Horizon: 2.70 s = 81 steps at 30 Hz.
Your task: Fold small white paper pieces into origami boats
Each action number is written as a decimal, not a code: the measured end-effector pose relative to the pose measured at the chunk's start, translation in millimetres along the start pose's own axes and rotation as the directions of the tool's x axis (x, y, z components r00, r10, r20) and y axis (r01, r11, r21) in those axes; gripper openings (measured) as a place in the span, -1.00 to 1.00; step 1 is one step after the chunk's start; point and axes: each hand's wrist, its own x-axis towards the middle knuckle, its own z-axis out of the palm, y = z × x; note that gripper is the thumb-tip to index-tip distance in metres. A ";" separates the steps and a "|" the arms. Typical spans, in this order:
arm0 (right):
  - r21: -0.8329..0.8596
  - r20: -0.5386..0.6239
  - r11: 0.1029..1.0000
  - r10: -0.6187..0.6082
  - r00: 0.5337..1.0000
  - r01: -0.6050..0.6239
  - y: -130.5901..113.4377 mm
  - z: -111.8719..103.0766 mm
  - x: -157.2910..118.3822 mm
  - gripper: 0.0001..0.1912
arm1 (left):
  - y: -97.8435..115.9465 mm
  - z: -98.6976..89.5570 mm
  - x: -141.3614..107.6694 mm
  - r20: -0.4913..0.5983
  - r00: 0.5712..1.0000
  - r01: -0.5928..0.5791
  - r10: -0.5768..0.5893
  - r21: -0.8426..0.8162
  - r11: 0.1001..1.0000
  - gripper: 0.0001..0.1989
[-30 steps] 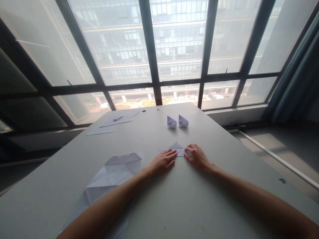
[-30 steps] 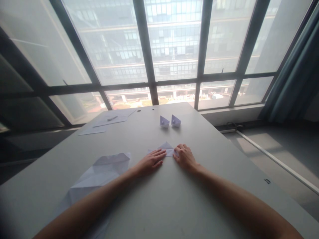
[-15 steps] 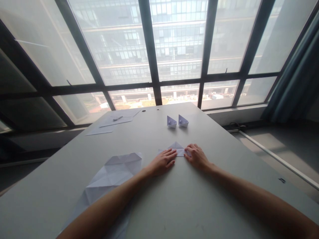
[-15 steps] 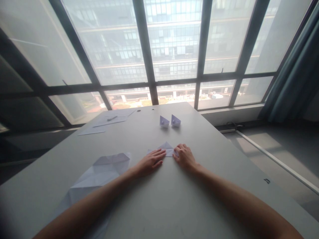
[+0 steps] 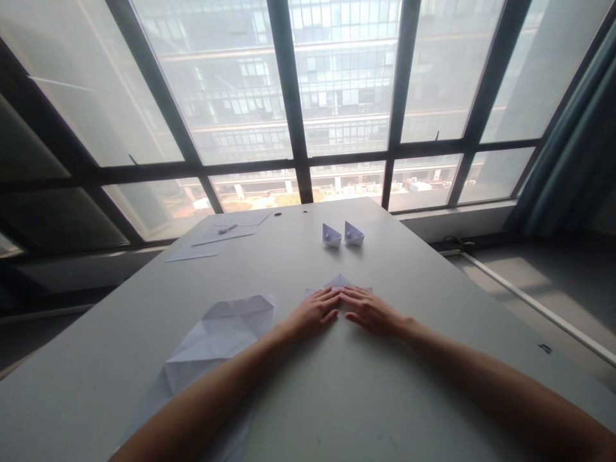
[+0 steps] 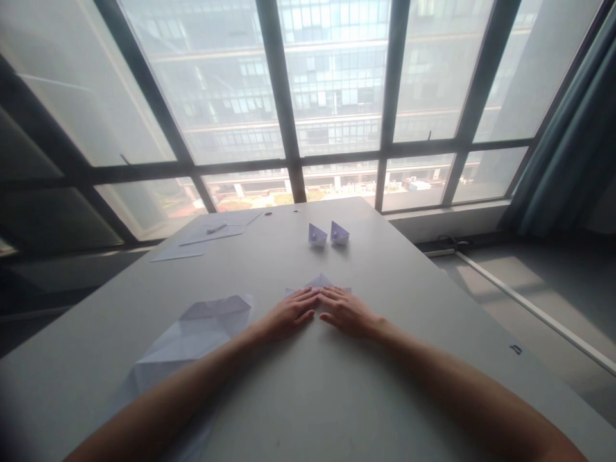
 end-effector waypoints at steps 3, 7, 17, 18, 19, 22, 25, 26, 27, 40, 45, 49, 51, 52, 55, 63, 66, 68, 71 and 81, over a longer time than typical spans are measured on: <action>0.049 0.080 0.999 -0.005 0.997 0.002 6.3 6.3 0.8 -0.37 | 0.8 -0.6 0.8 -0.010 1.000 -0.022 0.022 -0.008 1.000 -0.46; 0.056 0.101 0.998 0.014 0.995 -0.020 16.3 13.4 0.6 -0.31 | -1.1 0.5 0.7 0.000 1.000 -0.012 0.012 -0.001 1.000 -0.45; 0.011 0.145 0.999 0.051 0.988 -0.053 12.4 8.6 1.2 -0.26 | -4.2 4.8 -1.5 -0.008 0.999 0.046 -0.046 -0.001 0.999 -0.43; 0.007 0.146 0.999 0.050 0.988 -0.051 12.2 8.3 1.4 -0.26 | -4.2 5.0 -1.4 -0.010 0.999 0.048 -0.048 0.001 0.999 -0.43; 0.002 0.146 0.999 0.050 0.988 -0.051 12.1 8.2 1.6 -0.27 | -4.3 5.2 -1.3 -0.008 0.999 0.046 -0.046 0.003 0.999 -0.43; -0.006 0.142 0.999 0.052 0.989 -0.051 12.1 8.4 1.9 -0.27 | -4.8 5.6 -0.9 0.001 0.999 0.043 -0.043 0.009 0.999 -0.44; 0.002 0.128 0.999 0.049 0.991 -0.049 12.2 8.9 1.8 -0.29 | -5.4 6.2 -0.8 0.009 0.998 0.056 -0.056 0.010 0.998 -0.44; 0.006 0.125 0.999 0.047 0.991 -0.048 12.4 9.0 1.7 -0.29 | -5.5 6.4 -0.8 0.011 0.998 0.060 -0.060 0.010 0.998 -0.43; 0.010 0.121 0.999 0.046 0.992 -0.047 12.6 9.2 1.6 -0.30 | -5.6 6.5 -0.8 0.011 0.998 0.062 -0.062 0.010 0.998 -0.43; 0.030 0.099 0.998 0.044 0.994 -0.047 13.7 9.5 1.9 -0.32 | -5.6 8.4 -1.2 0.010 0.995 0.095 -0.095 0.031 0.995 -0.43; 0.040 0.077 0.998 0.036 0.996 -0.039 14.9 11.2 2.4 -0.34 | -5.7 9.7 -2.3 0.003 0.985 0.172 -0.173 0.087 0.981 -0.44; 0.041 0.072 0.998 0.038 0.997 -0.041 14.4 11.2 2.4 -0.36 | -6.6 10.9 -3.1 -0.017 0.979 0.202 -0.201 0.092 0.975 -0.45; 0.036 0.078 0.998 0.043 0.996 -0.046 13.4 10.3 2.4 -0.36 | -7.1 11.5 -3.3 -0.024 0.980 0.199 -0.197 0.087 0.976 -0.45; 0.034 0.081 0.998 0.045 0.996 -0.048 12.8 9.8 2.5 -0.36 | -7.4 11.6 -3.4 -0.025 0.981 0.196 -0.194 0.085 0.977 -0.45; 0.038 0.081 0.998 0.048 0.996 -0.052 11.1 8.2 2.7 -0.36 | -7.8 11.7 -3.6 -0.031 0.981 0.191 -0.189 0.078 0.978 -0.45; 0.032 0.085 0.998 0.053 0.995 -0.056 9.4 6.9 3.1 -0.37 | -8.3 11.9 -4.0 -0.047 0.982 0.187 -0.184 0.069 0.980 -0.48; 0.016 0.088 0.999 0.050 0.995 -0.051 11.3 8.5 3.2 -0.36 | -8.7 11.8 -4.0 -0.045 0.983 0.182 -0.179 0.068 0.981 -0.48; 0.008 0.092 0.998 0.054 0.994 -0.055 12.6 9.5 3.2 -0.36 | -8.5 11.4 -4.0 -0.042 0.983 0.179 -0.176 0.068 0.982 -0.48; 0.019 0.082 0.998 0.057 0.995 -0.059 13.0 9.7 3.1 -0.37 | -8.0 10.2 -4.0 -0.034 0.985 0.172 -0.171 0.065 0.983 -0.48; 0.024 0.052 0.998 0.054 0.997 -0.055 10.7 7.4 3.3 -0.41 | -8.1 10.0 -3.0 -0.035 0.984 0.176 -0.175 0.045 0.983 -0.51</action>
